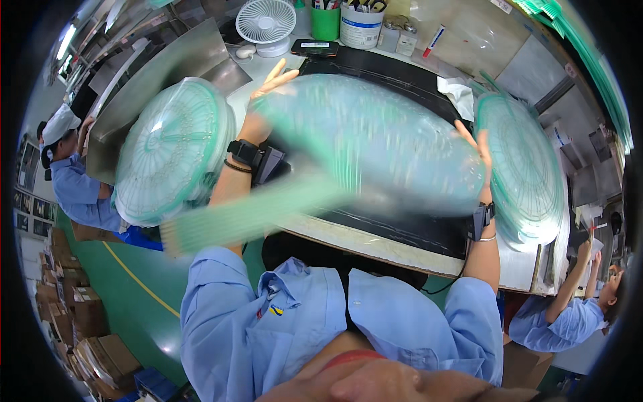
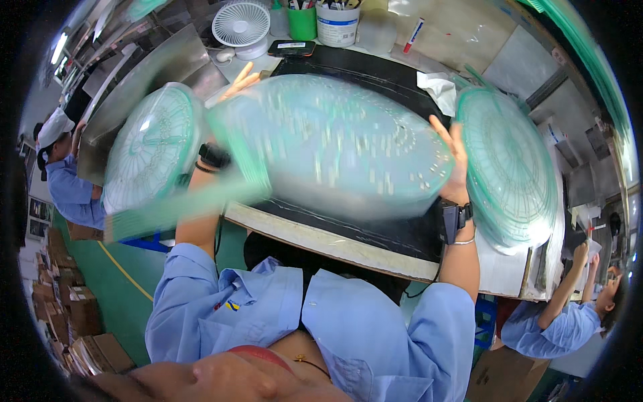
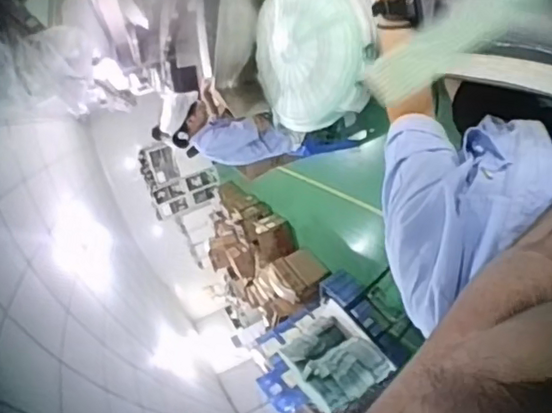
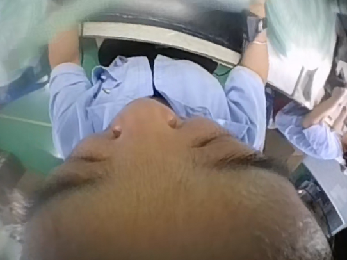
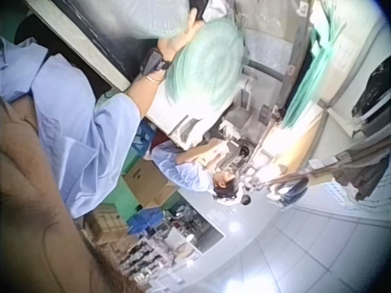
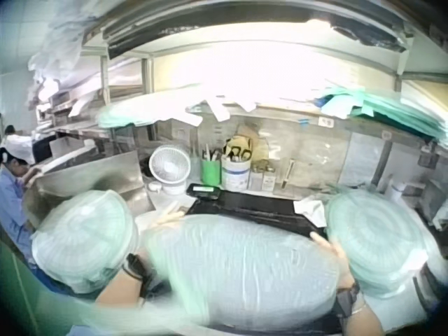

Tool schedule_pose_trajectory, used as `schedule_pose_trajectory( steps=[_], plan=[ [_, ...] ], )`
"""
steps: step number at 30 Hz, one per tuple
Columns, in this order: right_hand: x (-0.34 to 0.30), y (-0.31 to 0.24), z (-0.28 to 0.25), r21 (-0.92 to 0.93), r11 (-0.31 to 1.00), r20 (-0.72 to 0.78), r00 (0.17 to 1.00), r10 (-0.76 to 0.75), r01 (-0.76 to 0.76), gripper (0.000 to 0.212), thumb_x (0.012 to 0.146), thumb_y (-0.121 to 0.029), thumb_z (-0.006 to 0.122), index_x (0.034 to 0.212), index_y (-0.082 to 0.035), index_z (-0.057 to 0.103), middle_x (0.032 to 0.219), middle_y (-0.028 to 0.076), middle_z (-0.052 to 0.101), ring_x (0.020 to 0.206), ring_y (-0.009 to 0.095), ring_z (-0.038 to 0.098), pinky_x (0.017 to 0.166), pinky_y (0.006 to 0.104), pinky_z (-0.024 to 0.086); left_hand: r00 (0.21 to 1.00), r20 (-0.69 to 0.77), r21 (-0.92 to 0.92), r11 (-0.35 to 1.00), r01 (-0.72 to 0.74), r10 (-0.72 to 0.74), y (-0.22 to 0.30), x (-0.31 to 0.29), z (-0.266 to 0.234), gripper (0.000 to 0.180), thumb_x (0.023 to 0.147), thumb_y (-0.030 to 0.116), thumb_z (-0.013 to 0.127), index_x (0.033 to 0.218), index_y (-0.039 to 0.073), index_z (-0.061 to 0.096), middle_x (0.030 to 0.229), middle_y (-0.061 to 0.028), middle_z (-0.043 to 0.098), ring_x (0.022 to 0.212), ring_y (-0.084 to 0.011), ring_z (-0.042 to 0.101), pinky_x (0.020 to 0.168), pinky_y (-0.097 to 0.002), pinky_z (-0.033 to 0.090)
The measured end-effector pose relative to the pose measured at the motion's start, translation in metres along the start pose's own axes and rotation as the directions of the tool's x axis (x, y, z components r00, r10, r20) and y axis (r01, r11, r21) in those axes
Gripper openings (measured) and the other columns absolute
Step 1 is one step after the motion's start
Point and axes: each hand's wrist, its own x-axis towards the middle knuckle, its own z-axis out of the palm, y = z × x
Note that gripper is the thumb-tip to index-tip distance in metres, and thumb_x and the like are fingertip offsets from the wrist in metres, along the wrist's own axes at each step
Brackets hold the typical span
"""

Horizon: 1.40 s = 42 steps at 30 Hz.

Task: Manually assembling and inspecting circular electronic circuit boards at a workstation.

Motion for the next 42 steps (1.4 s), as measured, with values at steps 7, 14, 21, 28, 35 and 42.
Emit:
schedule_pose_trajectory(
  steps=[7, 14, 21, 28, 35, 42],
  plan=[
    [0.019, 0.007, -0.055, -0.531, 0.796, 0.141, 0.956, -0.257, 0.292, 0.045, 0.092, -0.017, 0.050, 0.131, 0.002, 0.038, 0.111, 0.007, 0.059, 0.091, 0.008, 0.055, 0.079, 0.0217, 0.045, 0.776, 0.476, -0.852, 0.003, 0.524, -0.414, 0.015, 0.018, 0.017, 0.048, 0.097, 0.026, 0.036, 0.137, 0.001, 0.027, 0.135, -0.0150, 0.041, 0.122, -0.0260, 0.043, 0.099, -0.0364, 0.040],
    [0.027, 0.010, -0.059, -0.456, 0.784, 0.208, 0.907, -0.366, 0.421, 0.036, 0.093, -0.016, 0.049, 0.124, 0.002, 0.044, 0.110, 0.008, 0.060, 0.091, 0.009, 0.057, 0.076, 0.0219, 0.048, 0.697, 0.458, -0.745, 0.189, 0.640, -0.552, 0.020, 0.017, 0.028, 0.047, 0.095, 0.011, 0.042, 0.137, 0.000, 0.025, 0.132, -0.0181, 0.044, 0.117, -0.0242, 0.048, 0.096, -0.0343, 0.043],
    [0.026, 0.012, -0.059, -0.403, 0.805, 0.199, 0.901, -0.386, 0.435, 0.038, 0.094, -0.017, 0.048, 0.126, 0.001, 0.041, 0.110, 0.008, 0.060, 0.086, 0.008, 0.058, 0.073, 0.0210, 0.048, 0.745, 0.440, -0.747, 0.256, 0.614, -0.502, 0.023, 0.019, 0.024, 0.055, 0.094, 0.011, 0.041, 0.142, 0.006, 0.013, 0.134, -0.0217, 0.040, 0.117, -0.0266, 0.049, 0.095, -0.0399, 0.044],
    [0.021, 0.012, -0.060, -0.311, 0.822, 0.182, 0.879, -0.442, 0.478, 0.036, 0.093, -0.016, 0.050, 0.125, -0.002, 0.042, 0.107, 0.007, 0.061, 0.077, 0.008, 0.057, 0.069, 0.0212, 0.047, 0.627, 0.642, -0.593, 0.233, 0.771, -0.440, 0.047, 0.025, 0.012, 0.073, 0.090, 0.019, 0.052, 0.144, 0.016, 0.003, 0.138, -0.0225, 0.031, 0.106, -0.0340, 0.056, 0.088, -0.0481, 0.047],
    [0.016, 0.015, -0.056, -0.317, 0.835, 0.159, 0.893, -0.421, 0.449, 0.037, 0.097, -0.023, 0.041, 0.126, -0.001, 0.041, 0.109, 0.008, 0.059, 0.084, 0.010, 0.057, 0.070, 0.0233, 0.049, 0.686, 0.359, -0.689, 0.316, 0.652, -0.633, 0.027, 0.015, 0.038, 0.051, 0.095, 0.018, 0.042, 0.140, 0.015, 0.019, 0.127, -0.0186, 0.047, 0.084, -0.0306, 0.065, 0.066, -0.0368, 0.057],
    [-0.006, 0.022, -0.060, -0.202, 0.932, 0.222, 0.941, -0.254, 0.300, 0.053, 0.097, -0.045, 0.023, 0.126, -0.004, 0.041, 0.106, 0.007, 0.056, 0.081, 0.012, 0.054, 0.071, 0.0251, 0.045, 0.716, 0.265, -0.719, 0.363, 0.593, -0.646, 0.027, 0.002, 0.044, 0.047, 0.096, 0.019, 0.041, 0.139, 0.017, 0.023, 0.125, -0.0172, 0.048, 0.082, -0.0299, 0.065, 0.063, -0.0351, 0.058]
  ],
)
